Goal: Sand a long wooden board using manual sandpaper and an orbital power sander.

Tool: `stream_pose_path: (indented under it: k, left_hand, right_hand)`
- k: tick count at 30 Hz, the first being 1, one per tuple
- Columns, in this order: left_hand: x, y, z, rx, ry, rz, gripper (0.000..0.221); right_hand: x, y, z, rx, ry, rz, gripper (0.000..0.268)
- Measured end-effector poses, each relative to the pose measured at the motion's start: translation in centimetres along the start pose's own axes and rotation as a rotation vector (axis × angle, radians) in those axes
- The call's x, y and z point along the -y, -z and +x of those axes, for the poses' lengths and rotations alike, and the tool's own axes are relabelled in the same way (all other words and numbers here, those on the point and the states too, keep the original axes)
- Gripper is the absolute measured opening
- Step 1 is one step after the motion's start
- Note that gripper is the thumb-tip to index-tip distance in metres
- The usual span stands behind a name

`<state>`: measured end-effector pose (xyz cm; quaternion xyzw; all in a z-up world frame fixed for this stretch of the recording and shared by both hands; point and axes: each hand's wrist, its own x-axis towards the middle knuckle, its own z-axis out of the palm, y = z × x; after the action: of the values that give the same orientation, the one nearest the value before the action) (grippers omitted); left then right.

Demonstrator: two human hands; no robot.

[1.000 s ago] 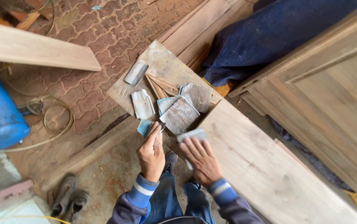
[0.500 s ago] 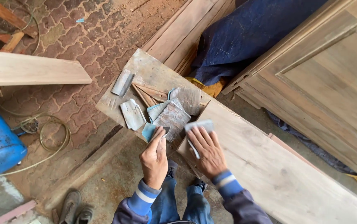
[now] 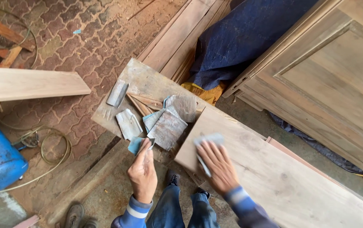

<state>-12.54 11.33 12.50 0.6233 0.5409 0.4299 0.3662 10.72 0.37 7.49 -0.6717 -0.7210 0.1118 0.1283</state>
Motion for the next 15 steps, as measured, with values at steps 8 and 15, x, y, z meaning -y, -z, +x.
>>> stream_pose_path:
  k: [8, 15]
  left_hand:
    - [-0.1, 0.4, -0.1, -0.085, 0.087, 0.090, 0.029]
    - [-1.5, -4.7, -2.7, 0.122, -0.020, 0.016, 0.030]
  right_hand:
    - [-3.0, -2.4, -6.7, -0.058, -0.156, -0.182, 0.078]
    - [-5.0, 0.3, 5.9, -0.060, -0.143, -0.098, 0.070]
